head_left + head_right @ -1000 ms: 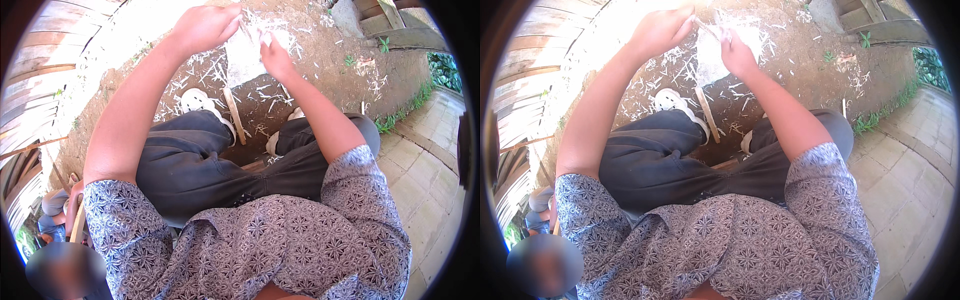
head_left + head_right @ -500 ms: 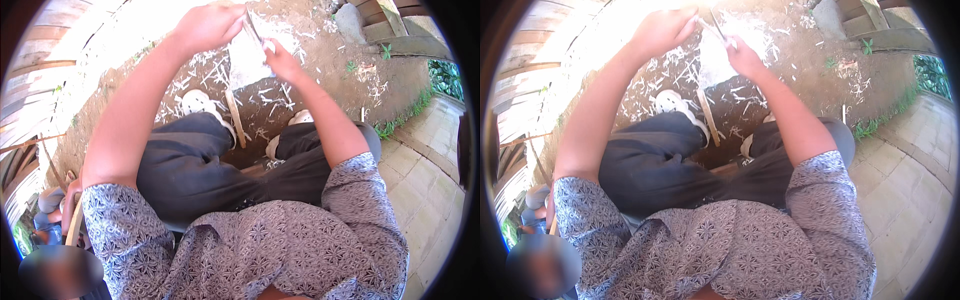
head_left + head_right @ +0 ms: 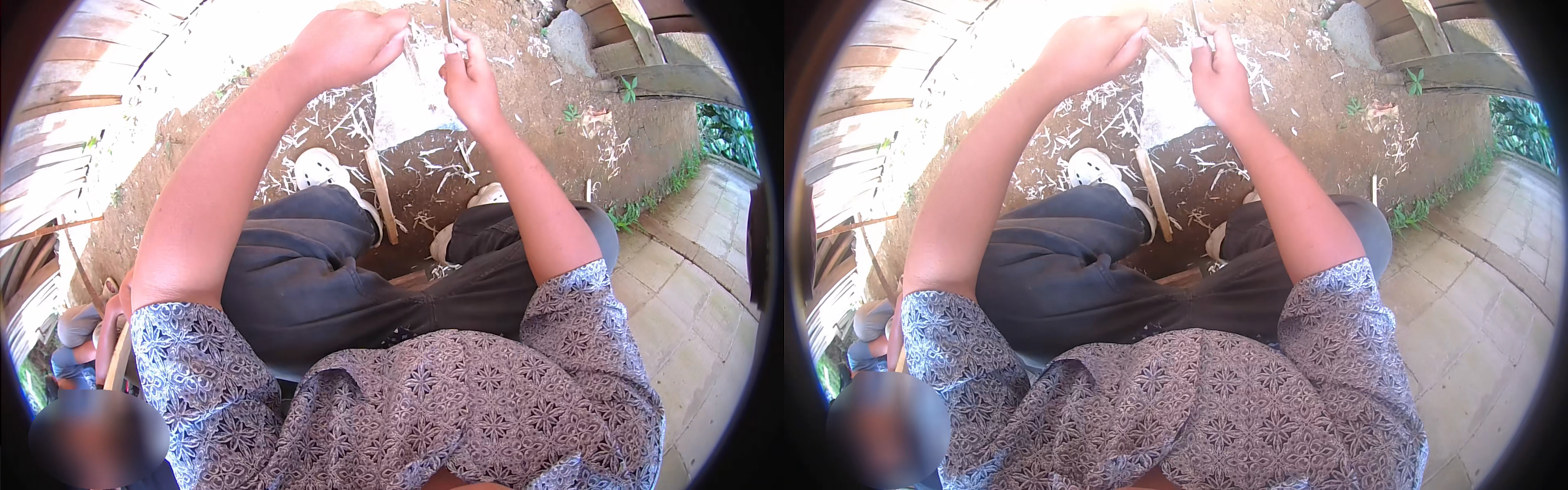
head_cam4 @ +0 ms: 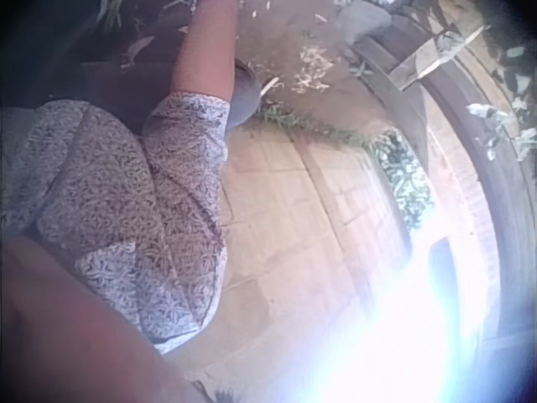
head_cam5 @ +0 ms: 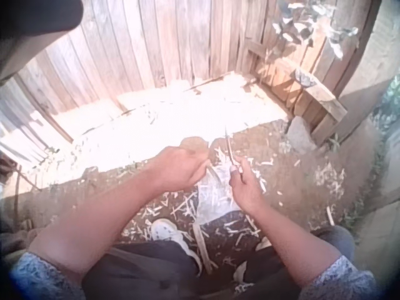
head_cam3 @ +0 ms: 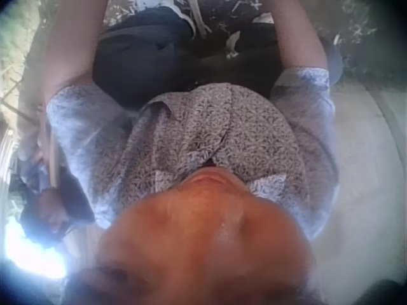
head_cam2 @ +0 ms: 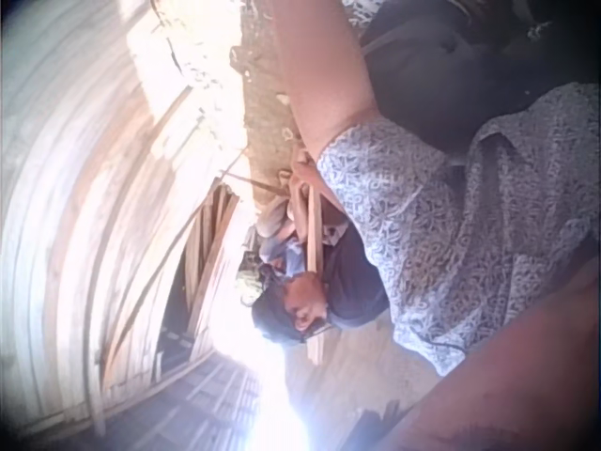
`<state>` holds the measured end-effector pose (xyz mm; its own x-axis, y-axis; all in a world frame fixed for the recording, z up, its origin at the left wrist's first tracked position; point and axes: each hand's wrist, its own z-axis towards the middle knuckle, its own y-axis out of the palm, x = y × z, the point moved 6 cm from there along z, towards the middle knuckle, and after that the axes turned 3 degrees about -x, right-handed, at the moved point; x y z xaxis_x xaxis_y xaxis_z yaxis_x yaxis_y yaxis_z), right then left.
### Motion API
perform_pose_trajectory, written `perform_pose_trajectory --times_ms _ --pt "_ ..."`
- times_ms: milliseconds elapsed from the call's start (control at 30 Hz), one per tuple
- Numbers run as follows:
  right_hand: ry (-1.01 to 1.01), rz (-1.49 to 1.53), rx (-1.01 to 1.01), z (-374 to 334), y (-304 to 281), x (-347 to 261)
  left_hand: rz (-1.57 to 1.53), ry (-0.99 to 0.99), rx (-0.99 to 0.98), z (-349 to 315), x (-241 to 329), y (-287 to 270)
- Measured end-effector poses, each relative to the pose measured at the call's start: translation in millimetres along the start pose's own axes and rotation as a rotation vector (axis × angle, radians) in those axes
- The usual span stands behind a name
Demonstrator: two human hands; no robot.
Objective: The person sits on the ground and uses a knife to shave thin strips from a piece of bamboo. They hold the bamboo in their left hand and scrape the knife against it with their right hand, creating a pile of shavings on the ground.
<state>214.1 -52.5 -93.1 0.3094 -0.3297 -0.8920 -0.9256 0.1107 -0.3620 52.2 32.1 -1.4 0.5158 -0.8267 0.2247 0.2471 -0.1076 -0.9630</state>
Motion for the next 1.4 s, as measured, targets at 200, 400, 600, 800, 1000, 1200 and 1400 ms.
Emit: perform_pose_trajectory --times_ms 200,400,600,800,1000,1200,1400 --pt "0.342 -0.300 -0.355 -2 13 88 0.039 -0.032 -0.088 -1 -2 0" --pt "0.231 0.115 -0.164 11 -12 19 0.024 -0.058 -0.011 1 -7 -8" --pt "0.143 0.384 -0.097 6 -23 -21 -0.004 -0.040 -0.040 -2 -8 -7" --pt "0.228 0.247 -0.083 3 -28 -1 -0.097 -0.182 -0.081 3 0 -10" --pt "-0.027 -0.086 -0.104 -15 -44 -20 -0.071 -0.216 -0.120 12 12 -8" --pt "-0.429 -0.130 0.123 -36 -100 -92 0.038 -0.193 -0.180 9 18 -7" --pt "-0.119 -0.145 0.049 -45 -71 -8 0.042 -0.214 -0.175 17 21 -7"
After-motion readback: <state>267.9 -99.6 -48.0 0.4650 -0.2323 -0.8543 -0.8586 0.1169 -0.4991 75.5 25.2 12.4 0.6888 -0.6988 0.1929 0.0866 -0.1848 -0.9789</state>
